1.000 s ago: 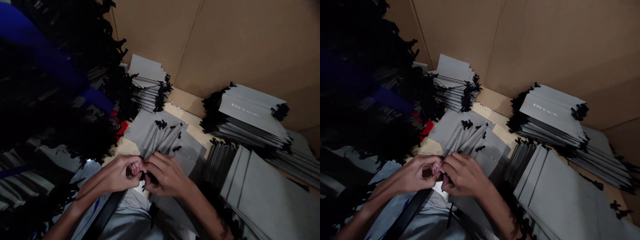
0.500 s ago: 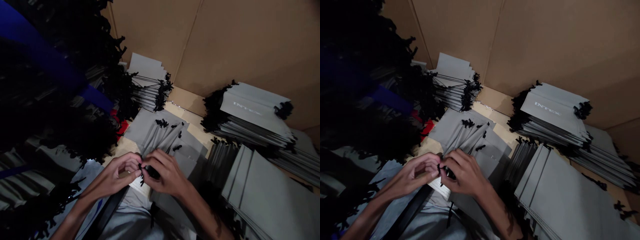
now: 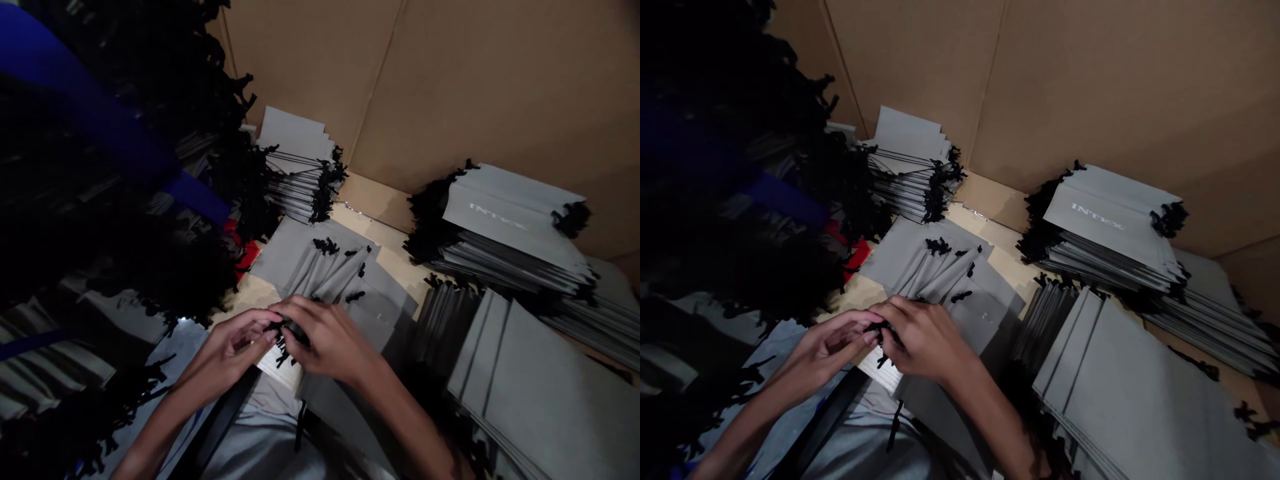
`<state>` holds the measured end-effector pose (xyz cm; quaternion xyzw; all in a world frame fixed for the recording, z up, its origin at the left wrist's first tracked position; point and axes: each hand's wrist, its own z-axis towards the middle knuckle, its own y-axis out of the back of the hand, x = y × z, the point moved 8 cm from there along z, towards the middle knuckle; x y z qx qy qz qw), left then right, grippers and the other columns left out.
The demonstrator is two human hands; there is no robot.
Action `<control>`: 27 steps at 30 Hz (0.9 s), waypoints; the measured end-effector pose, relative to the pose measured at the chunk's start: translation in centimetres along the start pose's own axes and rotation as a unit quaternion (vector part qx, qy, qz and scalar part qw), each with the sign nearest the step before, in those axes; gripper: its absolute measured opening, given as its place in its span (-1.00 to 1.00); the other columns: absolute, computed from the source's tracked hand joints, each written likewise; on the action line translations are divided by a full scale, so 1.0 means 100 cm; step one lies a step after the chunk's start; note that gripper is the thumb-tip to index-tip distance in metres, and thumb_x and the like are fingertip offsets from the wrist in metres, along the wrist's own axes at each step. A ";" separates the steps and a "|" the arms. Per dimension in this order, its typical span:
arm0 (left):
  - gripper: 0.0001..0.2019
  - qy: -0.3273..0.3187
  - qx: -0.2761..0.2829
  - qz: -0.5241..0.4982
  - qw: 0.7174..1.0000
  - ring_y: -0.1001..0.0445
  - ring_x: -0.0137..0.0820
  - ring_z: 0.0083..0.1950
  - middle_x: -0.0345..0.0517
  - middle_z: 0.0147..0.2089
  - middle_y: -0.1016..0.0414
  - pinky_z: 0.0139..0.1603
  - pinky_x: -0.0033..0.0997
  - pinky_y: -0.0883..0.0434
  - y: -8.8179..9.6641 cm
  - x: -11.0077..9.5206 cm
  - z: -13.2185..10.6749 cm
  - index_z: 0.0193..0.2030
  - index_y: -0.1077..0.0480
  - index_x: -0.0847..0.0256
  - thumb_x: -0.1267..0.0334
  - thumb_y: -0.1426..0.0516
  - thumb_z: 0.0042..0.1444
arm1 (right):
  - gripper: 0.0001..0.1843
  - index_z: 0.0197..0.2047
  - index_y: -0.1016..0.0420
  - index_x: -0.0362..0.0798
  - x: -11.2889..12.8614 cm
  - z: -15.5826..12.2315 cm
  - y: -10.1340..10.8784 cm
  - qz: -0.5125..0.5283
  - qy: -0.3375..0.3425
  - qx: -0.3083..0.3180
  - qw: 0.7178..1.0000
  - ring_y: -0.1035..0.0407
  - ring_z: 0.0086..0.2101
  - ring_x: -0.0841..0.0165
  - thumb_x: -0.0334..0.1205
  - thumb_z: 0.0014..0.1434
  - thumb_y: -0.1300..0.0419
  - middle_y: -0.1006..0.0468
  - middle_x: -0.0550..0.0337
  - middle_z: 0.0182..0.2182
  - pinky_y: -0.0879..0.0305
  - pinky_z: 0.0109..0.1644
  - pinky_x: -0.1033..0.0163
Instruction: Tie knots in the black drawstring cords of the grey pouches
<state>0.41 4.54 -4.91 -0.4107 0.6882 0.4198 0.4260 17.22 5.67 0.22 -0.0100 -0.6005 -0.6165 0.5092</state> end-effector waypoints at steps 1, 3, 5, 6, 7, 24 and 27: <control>-0.74 -0.007 -0.008 -0.001 1.000 -0.69 -0.27 0.00 -0.06 0.01 -0.74 0.05 -0.41 -0.59 0.000 0.001 0.000 0.09 -0.61 0.12 0.11 -0.32 0.33 | -0.65 0.29 -0.44 0.01 -0.001 0.000 -0.001 -0.010 0.001 -0.005 1.000 -0.65 -0.05 0.28 -0.29 0.48 -0.17 -0.69 0.12 0.10 -0.54 -0.11 0.25; -0.76 -0.026 -0.035 -0.004 0.999 -0.70 -0.28 -0.01 -0.07 0.01 -0.74 0.06 -0.40 -0.60 0.002 0.001 -0.001 0.09 -0.60 0.11 0.15 -0.31 0.33 | -0.67 0.30 -0.44 0.01 -0.001 -0.001 -0.002 -0.026 0.006 -0.020 0.999 -0.65 -0.07 0.29 -0.26 0.52 -0.15 -0.69 0.11 0.09 -0.53 -0.14 0.27; -0.77 -0.049 -0.073 -0.005 0.996 -0.70 -0.30 -0.07 -0.11 -0.05 -0.73 0.02 -0.41 -0.62 0.005 -0.003 -0.002 0.06 -0.60 0.11 0.22 -0.33 0.27 | -0.68 0.29 -0.45 0.01 -0.001 -0.002 -0.002 -0.034 0.013 -0.039 0.999 -0.66 -0.06 0.29 -0.26 0.54 -0.15 -0.70 0.11 0.08 -0.53 -0.17 0.27; -0.77 -0.058 -0.092 -0.003 0.994 -0.69 -0.32 -0.11 -0.13 -0.09 -0.73 0.00 -0.43 -0.63 0.006 -0.006 -0.003 0.03 -0.60 0.11 0.25 -0.34 0.23 | -0.70 0.28 -0.46 0.00 0.000 -0.002 -0.001 -0.035 0.018 -0.050 0.998 -0.66 -0.06 0.29 -0.27 0.54 -0.15 -0.70 0.11 0.08 -0.53 -0.18 0.27; -0.77 -0.065 -0.108 0.000 0.992 -0.69 -0.34 -0.14 -0.15 -0.12 -0.72 -0.03 -0.44 -0.63 0.008 -0.009 -0.003 0.00 -0.60 0.11 0.28 -0.36 0.19 | -0.70 0.27 -0.47 0.00 0.000 -0.002 0.000 -0.036 0.023 -0.059 0.997 -0.67 -0.05 0.29 -0.27 0.53 -0.16 -0.70 0.11 0.08 -0.54 -0.18 0.27; -0.58 0.032 -0.109 -0.141 0.984 -0.75 -0.19 -0.23 -0.02 -0.27 -0.79 -0.14 -0.30 -0.68 0.016 0.001 0.008 -0.29 -0.67 0.20 -0.05 -0.57 -0.14 | -0.83 0.11 -0.57 0.00 -0.008 -0.005 -0.001 -0.069 0.015 -0.133 0.989 -0.69 -0.10 0.29 -0.20 0.52 -0.24 -0.71 0.10 0.06 -0.57 -0.15 0.26; -0.54 0.059 -0.110 -0.151 0.981 -0.76 -0.20 -0.21 -0.06 -0.30 -0.78 -0.10 -0.29 -0.69 0.016 0.000 0.005 -0.30 -0.66 0.21 -0.07 -0.60 -0.19 | -0.82 0.12 -0.56 0.00 -0.010 -0.005 -0.002 -0.063 0.010 -0.133 0.989 -0.68 -0.07 0.28 -0.20 0.52 -0.23 -0.70 0.08 0.07 -0.58 -0.09 0.25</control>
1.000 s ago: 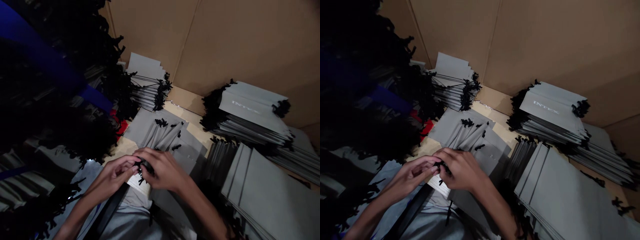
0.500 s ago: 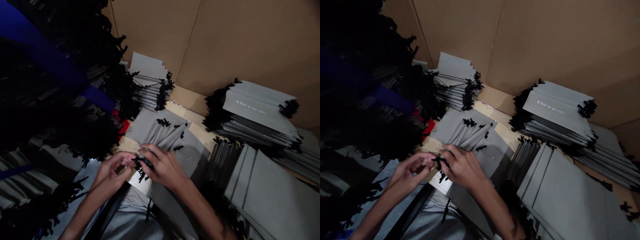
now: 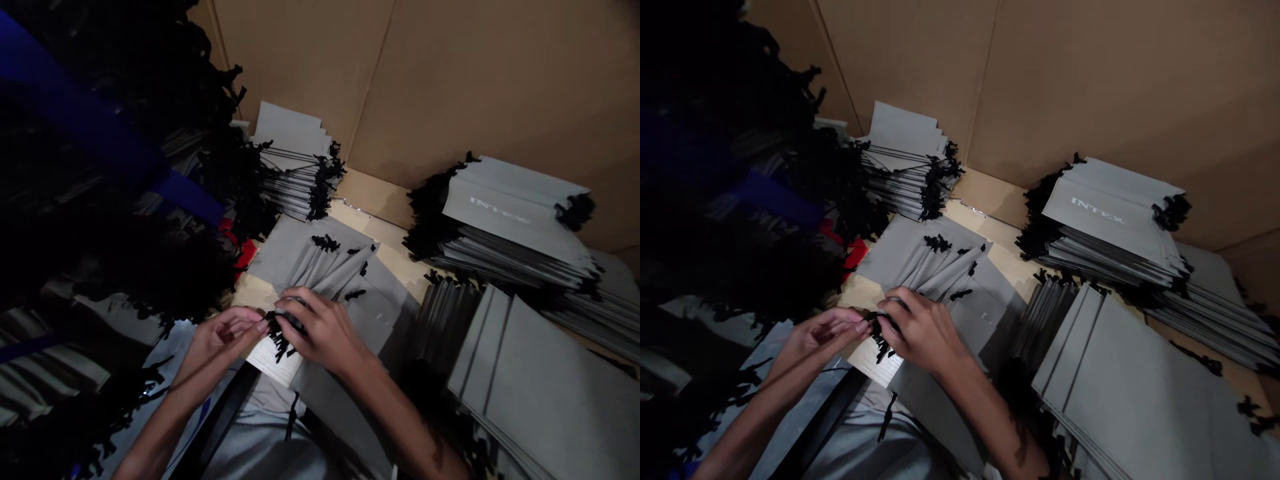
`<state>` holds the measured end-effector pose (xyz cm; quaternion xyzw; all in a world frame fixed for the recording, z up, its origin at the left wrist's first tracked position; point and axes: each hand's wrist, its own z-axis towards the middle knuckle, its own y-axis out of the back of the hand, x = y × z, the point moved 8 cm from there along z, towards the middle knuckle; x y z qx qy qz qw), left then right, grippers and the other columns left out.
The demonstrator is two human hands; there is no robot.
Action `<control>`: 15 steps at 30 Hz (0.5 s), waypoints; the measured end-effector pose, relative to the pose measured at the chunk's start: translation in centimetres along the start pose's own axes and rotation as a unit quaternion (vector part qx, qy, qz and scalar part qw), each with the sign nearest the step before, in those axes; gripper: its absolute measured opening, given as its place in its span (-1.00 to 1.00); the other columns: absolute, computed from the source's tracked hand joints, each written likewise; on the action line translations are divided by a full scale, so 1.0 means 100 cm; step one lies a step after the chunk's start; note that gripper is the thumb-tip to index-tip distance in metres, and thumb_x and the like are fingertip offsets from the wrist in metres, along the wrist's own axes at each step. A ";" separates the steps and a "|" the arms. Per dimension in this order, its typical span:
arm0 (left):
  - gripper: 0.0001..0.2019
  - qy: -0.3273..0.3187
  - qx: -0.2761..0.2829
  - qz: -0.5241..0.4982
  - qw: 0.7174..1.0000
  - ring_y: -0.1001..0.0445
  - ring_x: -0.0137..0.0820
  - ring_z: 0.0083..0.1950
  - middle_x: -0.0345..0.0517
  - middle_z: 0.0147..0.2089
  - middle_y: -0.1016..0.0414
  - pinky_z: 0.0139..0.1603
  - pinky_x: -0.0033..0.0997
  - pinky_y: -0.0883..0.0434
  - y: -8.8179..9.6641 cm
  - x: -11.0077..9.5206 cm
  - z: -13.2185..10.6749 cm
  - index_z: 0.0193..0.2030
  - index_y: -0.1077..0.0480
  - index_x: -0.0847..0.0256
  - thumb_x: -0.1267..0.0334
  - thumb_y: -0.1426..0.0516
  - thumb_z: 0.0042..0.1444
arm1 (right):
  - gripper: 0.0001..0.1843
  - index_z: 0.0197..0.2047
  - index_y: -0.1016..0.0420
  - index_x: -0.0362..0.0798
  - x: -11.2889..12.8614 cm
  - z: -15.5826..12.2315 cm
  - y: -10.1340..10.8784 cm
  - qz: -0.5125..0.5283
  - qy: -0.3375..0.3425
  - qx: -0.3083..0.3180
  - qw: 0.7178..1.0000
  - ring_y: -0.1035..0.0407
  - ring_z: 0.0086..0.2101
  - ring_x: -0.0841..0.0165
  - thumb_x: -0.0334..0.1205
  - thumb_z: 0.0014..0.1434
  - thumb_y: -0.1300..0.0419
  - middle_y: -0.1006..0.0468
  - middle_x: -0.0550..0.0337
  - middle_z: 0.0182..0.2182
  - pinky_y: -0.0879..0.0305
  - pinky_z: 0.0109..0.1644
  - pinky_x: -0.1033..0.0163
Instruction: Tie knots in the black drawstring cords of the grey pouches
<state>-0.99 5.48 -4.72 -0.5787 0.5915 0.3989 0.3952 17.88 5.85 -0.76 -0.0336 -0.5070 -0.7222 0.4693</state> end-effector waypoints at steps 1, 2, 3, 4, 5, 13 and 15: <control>-0.54 0.008 0.000 -0.006 1.000 -0.76 -0.20 -0.20 -0.08 -0.30 -0.78 -0.07 -0.29 -0.69 0.001 0.001 -0.001 -0.30 -0.66 0.20 -0.06 -0.61 -0.20 | -0.81 0.13 -0.56 0.00 -0.001 0.000 -0.001 0.001 -0.002 0.004 1.000 -0.67 -0.06 0.28 -0.20 0.52 -0.23 -0.69 0.07 0.08 -0.58 -0.09 0.25; -0.55 0.015 0.003 -0.012 1.000 -0.76 -0.21 -0.19 -0.08 -0.29 -0.78 -0.05 -0.28 -0.70 0.002 0.002 -0.002 -0.30 -0.65 0.20 -0.04 -0.61 -0.20 | -0.80 0.13 -0.56 0.00 -0.001 0.000 -0.001 0.001 -0.004 0.007 1.000 -0.67 -0.05 0.28 -0.19 0.52 -0.23 -0.69 0.07 0.09 -0.58 -0.10 0.25; -0.57 0.020 0.008 -0.016 1.000 -0.76 -0.21 -0.17 -0.09 -0.28 -0.78 -0.02 -0.27 -0.70 0.002 0.004 -0.002 -0.30 -0.65 0.20 -0.02 -0.61 -0.17 | -0.80 0.14 -0.56 -0.01 -0.001 0.000 -0.001 0.000 -0.005 0.009 1.000 -0.67 -0.05 0.28 -0.19 0.52 -0.23 -0.68 0.06 0.09 -0.58 -0.11 0.26; -0.59 0.021 0.011 -0.018 1.000 -0.77 -0.20 -0.15 -0.09 -0.26 -0.78 0.00 -0.27 -0.70 0.004 0.006 -0.002 -0.29 -0.65 0.20 0.00 -0.60 -0.14 | -0.79 0.15 -0.57 0.00 -0.001 0.000 -0.001 -0.002 -0.006 0.010 1.000 -0.67 -0.05 0.28 -0.19 0.52 -0.23 -0.68 0.06 0.09 -0.58 -0.12 0.26; -0.62 0.022 0.013 -0.018 1.000 -0.77 -0.20 -0.14 -0.09 -0.24 -0.78 0.02 -0.27 -0.70 0.005 0.008 -0.002 -0.28 -0.65 0.19 0.03 -0.59 -0.10 | -0.78 0.15 -0.57 0.00 -0.001 0.000 -0.001 -0.004 -0.005 0.012 1.000 -0.66 -0.05 0.28 -0.18 0.52 -0.23 -0.68 0.05 0.10 -0.58 -0.13 0.26; -0.61 0.004 0.024 -0.031 0.999 -0.77 -0.24 -0.17 -0.08 -0.22 -0.79 -0.04 -0.33 -0.70 0.005 0.020 0.008 -0.25 -0.63 0.17 0.06 -0.60 -0.12 | -0.77 0.16 -0.63 0.05 0.001 0.000 -0.002 -0.012 0.005 0.012 1.000 -0.66 -0.09 0.30 -0.20 0.53 -0.22 -0.65 0.07 0.09 -0.56 -0.17 0.27; -0.60 -0.005 0.020 -0.016 1.000 -0.77 -0.22 -0.18 -0.08 -0.23 -0.79 -0.05 -0.31 -0.71 0.003 0.017 0.007 -0.23 -0.63 0.17 0.05 -0.59 -0.12 | -0.77 0.15 -0.64 0.04 0.001 0.000 -0.002 -0.010 0.004 0.010 1.000 -0.66 -0.08 0.29 -0.20 0.52 -0.23 -0.65 0.06 0.10 -0.57 -0.14 0.27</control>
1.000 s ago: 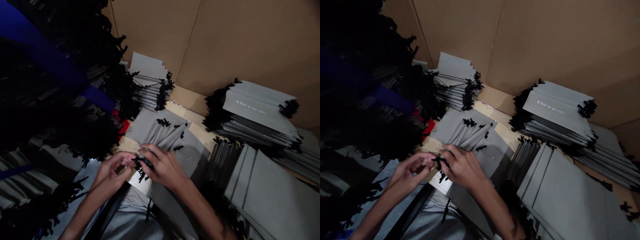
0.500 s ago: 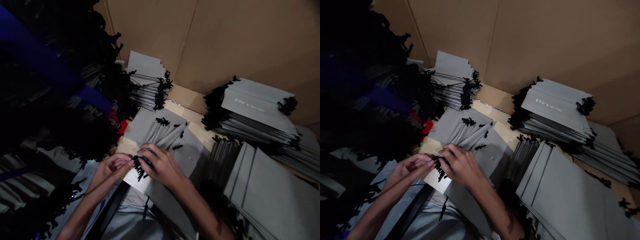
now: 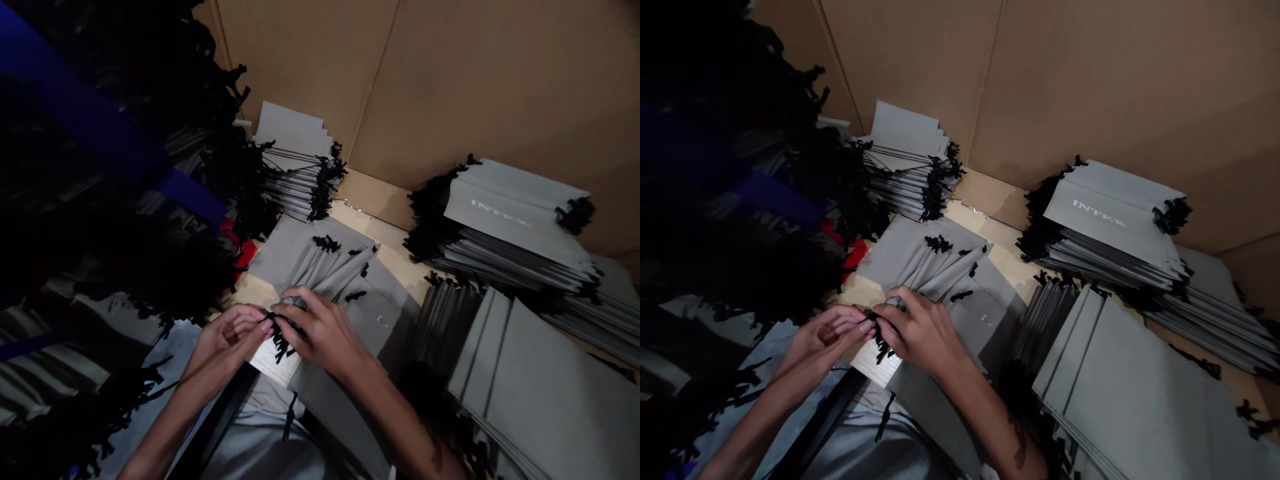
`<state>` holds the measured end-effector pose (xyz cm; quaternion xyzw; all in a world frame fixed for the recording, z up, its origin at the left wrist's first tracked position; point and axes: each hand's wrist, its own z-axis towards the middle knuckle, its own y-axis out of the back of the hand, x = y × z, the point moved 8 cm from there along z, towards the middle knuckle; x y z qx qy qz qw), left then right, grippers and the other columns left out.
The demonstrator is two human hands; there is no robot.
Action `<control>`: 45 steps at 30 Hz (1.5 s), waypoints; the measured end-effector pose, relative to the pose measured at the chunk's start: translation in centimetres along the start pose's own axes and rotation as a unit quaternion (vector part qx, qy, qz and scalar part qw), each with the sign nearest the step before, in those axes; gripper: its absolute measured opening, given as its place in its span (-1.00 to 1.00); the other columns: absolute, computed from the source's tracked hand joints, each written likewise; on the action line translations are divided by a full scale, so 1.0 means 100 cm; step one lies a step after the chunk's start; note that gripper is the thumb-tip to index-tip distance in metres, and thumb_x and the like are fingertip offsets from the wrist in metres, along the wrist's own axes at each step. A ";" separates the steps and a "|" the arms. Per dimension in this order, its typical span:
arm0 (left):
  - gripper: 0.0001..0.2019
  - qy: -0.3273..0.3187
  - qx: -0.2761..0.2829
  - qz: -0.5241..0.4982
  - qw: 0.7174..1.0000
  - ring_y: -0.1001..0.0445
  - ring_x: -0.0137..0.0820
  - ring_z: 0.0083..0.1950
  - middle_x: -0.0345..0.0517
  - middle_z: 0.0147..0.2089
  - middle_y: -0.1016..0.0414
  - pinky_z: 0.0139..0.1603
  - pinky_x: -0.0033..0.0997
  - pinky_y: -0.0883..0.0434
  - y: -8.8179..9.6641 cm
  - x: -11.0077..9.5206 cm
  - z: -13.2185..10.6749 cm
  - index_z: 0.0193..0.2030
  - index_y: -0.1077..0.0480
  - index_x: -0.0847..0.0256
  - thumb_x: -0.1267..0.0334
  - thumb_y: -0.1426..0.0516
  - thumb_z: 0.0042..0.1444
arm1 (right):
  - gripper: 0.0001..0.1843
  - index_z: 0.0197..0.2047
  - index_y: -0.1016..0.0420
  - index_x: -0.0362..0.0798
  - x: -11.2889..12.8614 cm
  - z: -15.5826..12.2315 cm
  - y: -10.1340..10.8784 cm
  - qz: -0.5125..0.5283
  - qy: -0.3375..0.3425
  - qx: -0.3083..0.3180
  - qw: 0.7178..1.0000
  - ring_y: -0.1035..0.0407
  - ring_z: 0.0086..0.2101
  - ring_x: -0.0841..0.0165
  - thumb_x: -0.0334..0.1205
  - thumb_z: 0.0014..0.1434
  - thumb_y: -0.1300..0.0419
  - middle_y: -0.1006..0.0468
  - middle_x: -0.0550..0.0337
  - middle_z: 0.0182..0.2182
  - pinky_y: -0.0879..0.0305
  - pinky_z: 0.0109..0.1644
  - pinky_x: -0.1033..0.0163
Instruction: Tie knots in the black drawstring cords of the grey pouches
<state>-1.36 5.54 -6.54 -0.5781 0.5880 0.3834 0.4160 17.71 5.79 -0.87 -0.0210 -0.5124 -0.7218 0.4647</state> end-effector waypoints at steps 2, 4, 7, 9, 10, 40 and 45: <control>-0.62 -0.014 -0.005 0.016 1.000 -0.77 -0.23 -0.19 -0.08 -0.25 -0.79 -0.07 -0.31 -0.70 -0.001 -0.005 -0.002 -0.23 -0.64 0.18 0.03 -0.57 -0.07 | -0.77 0.16 -0.63 0.04 0.001 0.000 0.000 0.003 0.001 0.000 1.000 -0.66 -0.07 0.29 -0.18 0.51 -0.25 -0.64 0.05 0.10 -0.58 -0.12 0.26; -0.66 -0.028 -0.010 0.037 0.999 -0.76 -0.26 -0.21 -0.09 -0.28 -0.78 -0.12 -0.38 -0.68 -0.001 -0.010 -0.006 -0.22 -0.66 0.18 0.04 -0.55 -0.01 | -0.75 0.17 -0.64 0.05 0.001 0.000 0.000 -0.001 0.001 0.003 1.000 -0.65 -0.09 0.29 -0.15 0.50 -0.27 -0.63 0.05 0.11 -0.58 -0.14 0.26; -0.73 -0.044 0.000 0.058 0.997 -0.75 -0.28 -0.24 -0.10 -0.30 -0.78 -0.19 -0.45 -0.64 -0.003 -0.015 -0.010 -0.22 -0.69 0.17 0.08 -0.52 0.06 | -0.75 0.17 -0.66 0.08 0.002 0.001 0.000 -0.020 -0.003 0.004 1.000 -0.65 -0.11 0.30 -0.14 0.50 -0.29 -0.63 0.07 0.11 -0.55 -0.20 0.27; -0.80 -0.057 0.001 0.077 0.995 -0.77 -0.27 -0.19 -0.11 -0.26 -0.80 -0.14 -0.45 -0.65 -0.003 -0.017 -0.013 -0.22 -0.70 0.15 0.12 -0.50 0.10 | -0.76 0.16 -0.67 0.08 0.003 0.001 0.001 -0.030 -0.002 -0.003 1.000 -0.65 -0.12 0.31 -0.17 0.50 -0.28 -0.64 0.07 0.10 -0.53 -0.22 0.29; -0.82 -0.067 -0.006 0.090 0.994 -0.77 -0.26 -0.16 -0.12 -0.23 -0.80 -0.09 -0.45 -0.65 -0.001 -0.019 -0.014 -0.22 -0.71 0.13 0.15 -0.49 0.11 | -0.77 0.16 -0.67 0.08 0.004 0.000 0.002 -0.033 0.000 -0.010 0.999 -0.65 -0.13 0.32 -0.18 0.51 -0.28 -0.65 0.08 0.08 -0.53 -0.22 0.29; -0.89 -0.321 0.007 0.452 0.832 -0.71 -0.39 -0.31 -0.20 -0.20 -0.71 -0.27 -0.54 -0.61 -0.042 -0.081 -0.038 -0.08 -0.56 0.11 0.20 -0.20 0.42 | -0.92 -0.06 -0.60 0.00 0.018 -0.002 -0.008 -0.140 0.081 -0.007 0.987 -0.44 -0.26 0.31 -0.32 0.49 -0.26 -0.73 0.25 -0.11 -0.33 -0.35 0.14; -0.89 -0.292 0.034 0.446 0.845 -0.72 -0.39 -0.31 -0.24 -0.24 -0.72 -0.36 -0.56 -0.55 -0.037 -0.085 -0.038 -0.11 -0.58 0.09 0.20 -0.21 0.39 | -0.90 -0.16 -0.56 0.04 0.019 -0.002 -0.008 -0.132 0.067 0.002 0.989 -0.39 -0.26 0.29 -0.37 0.40 -0.30 -0.70 0.27 -0.22 -0.26 -0.38 0.14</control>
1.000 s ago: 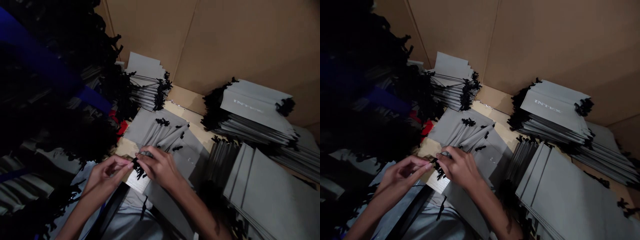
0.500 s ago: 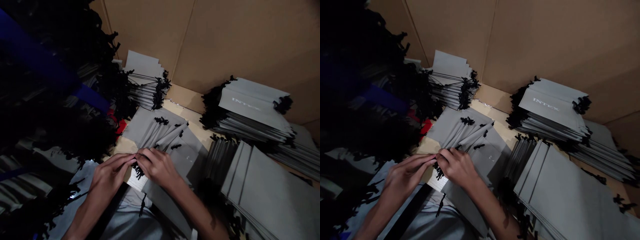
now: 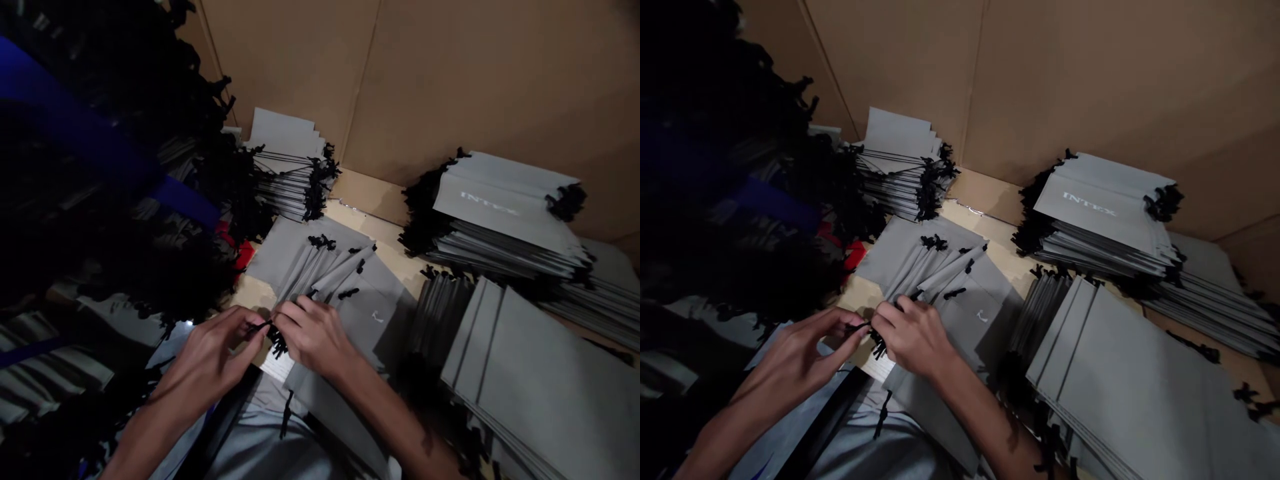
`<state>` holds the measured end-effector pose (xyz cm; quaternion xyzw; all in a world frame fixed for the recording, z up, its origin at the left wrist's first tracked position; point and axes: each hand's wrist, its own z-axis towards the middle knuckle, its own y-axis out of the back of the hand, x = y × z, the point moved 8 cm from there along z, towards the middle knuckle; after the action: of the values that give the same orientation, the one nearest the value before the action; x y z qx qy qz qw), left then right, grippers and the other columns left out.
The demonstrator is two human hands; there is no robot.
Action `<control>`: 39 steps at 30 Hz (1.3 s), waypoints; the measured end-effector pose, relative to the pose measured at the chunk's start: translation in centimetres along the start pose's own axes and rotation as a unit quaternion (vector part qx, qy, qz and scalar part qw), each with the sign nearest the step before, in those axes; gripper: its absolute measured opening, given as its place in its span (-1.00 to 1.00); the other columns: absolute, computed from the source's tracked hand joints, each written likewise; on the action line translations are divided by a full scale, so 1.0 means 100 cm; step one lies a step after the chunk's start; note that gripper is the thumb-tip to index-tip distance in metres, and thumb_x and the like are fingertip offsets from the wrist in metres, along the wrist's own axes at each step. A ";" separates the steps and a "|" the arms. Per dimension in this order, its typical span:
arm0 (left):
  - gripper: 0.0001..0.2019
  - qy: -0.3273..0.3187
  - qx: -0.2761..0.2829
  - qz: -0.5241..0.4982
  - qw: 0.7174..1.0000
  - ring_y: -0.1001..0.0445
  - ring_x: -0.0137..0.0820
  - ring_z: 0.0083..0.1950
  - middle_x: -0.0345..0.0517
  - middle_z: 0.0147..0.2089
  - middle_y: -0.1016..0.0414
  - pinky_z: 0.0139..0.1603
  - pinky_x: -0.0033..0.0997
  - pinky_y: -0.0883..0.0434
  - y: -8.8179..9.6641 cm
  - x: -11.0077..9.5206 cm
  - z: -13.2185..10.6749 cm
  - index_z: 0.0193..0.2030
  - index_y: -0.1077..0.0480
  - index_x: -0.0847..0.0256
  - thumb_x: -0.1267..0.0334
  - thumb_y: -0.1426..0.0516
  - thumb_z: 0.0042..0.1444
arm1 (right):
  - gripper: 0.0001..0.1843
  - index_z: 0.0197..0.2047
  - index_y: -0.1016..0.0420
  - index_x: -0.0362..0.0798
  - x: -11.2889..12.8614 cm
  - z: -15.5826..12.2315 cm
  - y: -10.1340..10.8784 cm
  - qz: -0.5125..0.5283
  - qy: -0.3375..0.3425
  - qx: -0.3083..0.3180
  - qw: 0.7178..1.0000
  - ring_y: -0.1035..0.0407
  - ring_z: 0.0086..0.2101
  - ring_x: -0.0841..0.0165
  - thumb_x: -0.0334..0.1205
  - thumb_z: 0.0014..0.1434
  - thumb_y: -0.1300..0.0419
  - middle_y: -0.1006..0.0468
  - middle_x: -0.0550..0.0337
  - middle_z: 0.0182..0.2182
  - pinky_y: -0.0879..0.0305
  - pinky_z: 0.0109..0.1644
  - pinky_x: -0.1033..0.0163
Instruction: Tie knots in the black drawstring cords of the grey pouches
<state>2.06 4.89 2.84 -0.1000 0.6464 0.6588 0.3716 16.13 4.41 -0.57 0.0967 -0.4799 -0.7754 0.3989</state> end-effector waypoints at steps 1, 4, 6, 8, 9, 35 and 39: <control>-0.90 0.000 -0.004 -0.001 1.000 -0.72 -0.39 -0.32 -0.26 -0.26 -0.72 -0.36 -0.56 -0.55 0.002 0.000 -0.001 -0.12 -0.58 0.09 0.20 -0.22 0.38 | -0.90 -0.17 -0.55 0.04 0.001 0.000 0.000 0.005 0.000 -0.002 1.000 -0.38 -0.27 0.29 -0.37 0.38 -0.31 -0.69 0.28 -0.23 -0.26 -0.38 0.14; -0.92 0.000 -0.022 0.005 1.000 -0.70 -0.40 -0.35 -0.28 -0.30 -0.70 -0.33 -0.55 -0.56 0.006 -0.002 -0.003 -0.13 -0.58 0.08 0.20 -0.24 0.36 | -0.89 -0.18 -0.55 0.03 0.002 -0.001 0.001 0.019 0.002 -0.012 1.000 -0.37 -0.28 0.29 -0.39 0.37 -0.29 -0.69 0.27 -0.23 -0.26 -0.38 0.14; -0.91 -0.001 -0.035 0.009 0.999 -0.69 -0.40 -0.35 -0.27 -0.29 -0.71 -0.37 -0.56 -0.54 0.006 -0.003 -0.004 -0.13 -0.58 0.08 0.18 -0.25 0.36 | -0.89 -0.15 -0.56 0.02 0.002 -0.001 0.003 0.029 0.005 -0.024 0.999 -0.37 -0.27 0.29 -0.40 0.39 -0.27 -0.69 0.25 -0.20 -0.28 -0.35 0.14; -0.89 0.001 -0.053 0.004 0.999 -0.69 -0.41 -0.34 -0.25 -0.26 -0.73 -0.45 -0.58 -0.50 0.007 -0.003 -0.006 -0.09 -0.59 0.08 0.16 -0.24 0.38 | -0.92 -0.10 -0.57 -0.01 0.001 -0.001 0.006 0.041 0.006 -0.042 0.998 -0.39 -0.25 0.30 -0.37 0.45 -0.26 -0.71 0.24 -0.15 -0.31 -0.31 0.15; -0.88 0.007 -0.062 -0.001 0.998 -0.70 -0.41 -0.33 -0.24 -0.24 -0.73 -0.50 -0.60 -0.47 0.006 -0.003 -0.007 -0.07 -0.59 0.08 0.15 -0.24 0.39 | -0.93 -0.06 -0.57 -0.02 0.000 -0.001 0.008 0.047 0.006 -0.052 0.998 -0.39 -0.24 0.30 -0.34 0.48 -0.25 -0.72 0.23 -0.12 -0.33 -0.28 0.15; -0.70 0.123 -0.019 -0.093 0.988 -0.75 -0.26 -0.19 -0.15 -0.13 -0.82 -0.30 -0.51 -0.61 -0.002 0.032 -0.012 -0.01 -0.73 -0.01 -0.10 -0.36 0.27 | -0.92 0.04 -0.57 0.02 -0.003 -0.005 0.004 0.000 0.020 -0.044 0.999 -0.42 -0.25 0.33 -0.24 0.54 -0.24 -0.72 0.24 -0.11 -0.31 -0.30 0.18; -0.73 0.140 -0.053 -0.120 0.981 -0.78 -0.19 -0.10 -0.12 -0.08 -0.83 -0.18 -0.43 -0.66 0.003 0.036 -0.018 -0.06 -0.74 0.01 -0.07 -0.39 0.26 | -0.88 0.09 -0.56 0.03 -0.002 -0.006 0.003 -0.007 0.024 -0.037 0.999 -0.43 -0.23 0.34 -0.21 0.54 -0.26 -0.71 0.22 -0.10 -0.31 -0.29 0.18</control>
<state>-1.24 4.51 0.59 -0.2877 0.6392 0.6223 0.3484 16.70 4.08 -0.67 0.1039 -0.4410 -0.7928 0.4077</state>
